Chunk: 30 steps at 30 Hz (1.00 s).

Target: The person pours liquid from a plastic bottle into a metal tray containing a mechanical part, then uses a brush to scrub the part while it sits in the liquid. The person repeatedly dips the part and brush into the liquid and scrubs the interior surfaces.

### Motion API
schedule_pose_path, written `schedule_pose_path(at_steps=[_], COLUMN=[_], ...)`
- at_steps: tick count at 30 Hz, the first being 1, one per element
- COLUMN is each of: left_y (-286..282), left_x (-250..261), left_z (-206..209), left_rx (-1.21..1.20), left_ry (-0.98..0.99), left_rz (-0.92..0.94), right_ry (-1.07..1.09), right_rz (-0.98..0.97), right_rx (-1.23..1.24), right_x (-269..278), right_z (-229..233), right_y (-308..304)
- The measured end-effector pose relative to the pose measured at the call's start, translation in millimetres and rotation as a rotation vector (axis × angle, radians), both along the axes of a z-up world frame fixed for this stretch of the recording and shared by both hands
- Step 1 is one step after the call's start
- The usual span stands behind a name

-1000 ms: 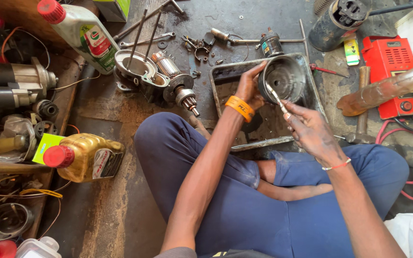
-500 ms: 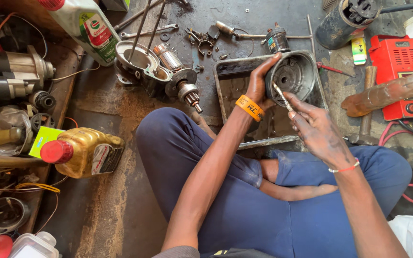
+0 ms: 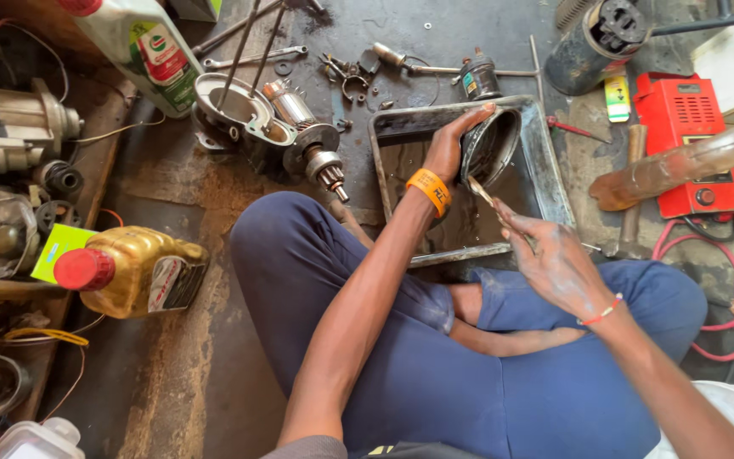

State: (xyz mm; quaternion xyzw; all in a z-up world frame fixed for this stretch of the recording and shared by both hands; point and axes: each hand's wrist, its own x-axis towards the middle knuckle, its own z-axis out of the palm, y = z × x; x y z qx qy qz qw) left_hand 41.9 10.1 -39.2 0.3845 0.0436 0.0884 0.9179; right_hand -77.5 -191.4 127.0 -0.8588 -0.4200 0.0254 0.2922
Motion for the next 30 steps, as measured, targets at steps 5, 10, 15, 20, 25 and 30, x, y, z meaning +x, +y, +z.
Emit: schedule_pose_path(at_steps=[5,10,15,20,25,30], left_y=[-3.4,4.1,2.0,3.5,3.5,0.8], left_x=[0.7,-8.6,-10.0,-20.6,-22.2,-27.0], left_z=[-9.8,8.9,22.1,21.3,31.4,40.7], left_rx=[0.046,-0.259,-0.307,-0.369,-0.324,-0.335], left_ry=[-0.124,-0.031,0.022,0.03,0.096,0.07], left_rz=[0.196,0.059,0.057,0.099,-0.005,-0.052], right_ry=[0.17,-0.22,0.001,0.09,-0.131,0.102], right_rz=[-0.155,-0.214,-0.14,-0.158,-0.177,-0.217], right_rx=[0.159,-0.074,0.099,0.137,0.004,-0.039], right_x=[-20.9,10.9,-4.2,-17.5,28.9,5.5], right_z=[-17.2,-18.6,-40.5,-58.7,-42.9,-48.1], right_y=[6.2,-1.2,-10.0,-10.3,-26.5,-23.6])
